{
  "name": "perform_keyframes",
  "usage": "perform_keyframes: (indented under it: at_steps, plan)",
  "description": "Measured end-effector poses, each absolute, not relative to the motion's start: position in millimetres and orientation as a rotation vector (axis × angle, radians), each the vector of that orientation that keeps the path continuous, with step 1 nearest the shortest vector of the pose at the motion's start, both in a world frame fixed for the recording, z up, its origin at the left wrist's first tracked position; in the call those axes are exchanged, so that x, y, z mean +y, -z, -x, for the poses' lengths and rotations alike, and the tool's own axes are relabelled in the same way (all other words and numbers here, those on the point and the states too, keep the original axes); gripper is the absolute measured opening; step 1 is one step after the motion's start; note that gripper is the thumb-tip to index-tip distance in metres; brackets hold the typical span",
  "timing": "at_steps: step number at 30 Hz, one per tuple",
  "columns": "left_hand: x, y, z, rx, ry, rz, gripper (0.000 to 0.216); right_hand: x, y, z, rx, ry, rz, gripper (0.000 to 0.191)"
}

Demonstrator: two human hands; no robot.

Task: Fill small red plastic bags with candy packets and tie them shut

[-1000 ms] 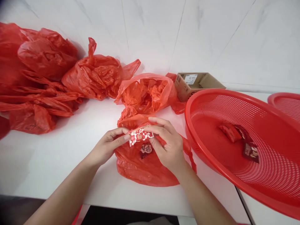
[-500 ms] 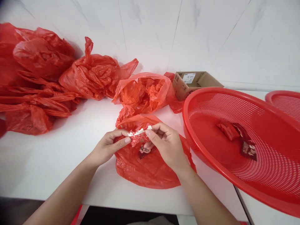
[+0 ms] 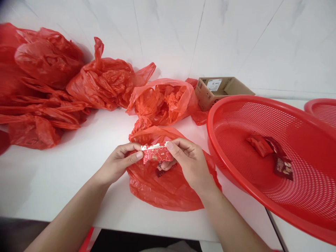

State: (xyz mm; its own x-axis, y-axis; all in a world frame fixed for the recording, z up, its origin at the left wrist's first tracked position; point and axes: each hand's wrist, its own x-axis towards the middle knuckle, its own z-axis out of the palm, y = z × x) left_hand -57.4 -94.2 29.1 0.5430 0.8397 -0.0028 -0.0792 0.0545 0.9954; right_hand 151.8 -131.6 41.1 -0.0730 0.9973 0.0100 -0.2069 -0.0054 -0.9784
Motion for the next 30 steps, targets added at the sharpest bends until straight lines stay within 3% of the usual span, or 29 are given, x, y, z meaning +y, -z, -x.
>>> perform_keyframes:
  at_steps: [18, 25, 30]
  plan:
    - [-95, -28, 58, 0.784, -0.781, -1.299, 0.02, -133, -42, -152, -1.112, -1.336, 1.023, 0.021]
    - [-92, -28, 59, 1.001, -0.829, -1.39, 0.038, -125, -36, -158, -1.429, -0.852, 1.416, 0.023]
    - [-93, -28, 60, 1.056, -0.797, -1.544, 0.042, -139, -50, -156, -1.536, -0.645, 1.422, 0.022]
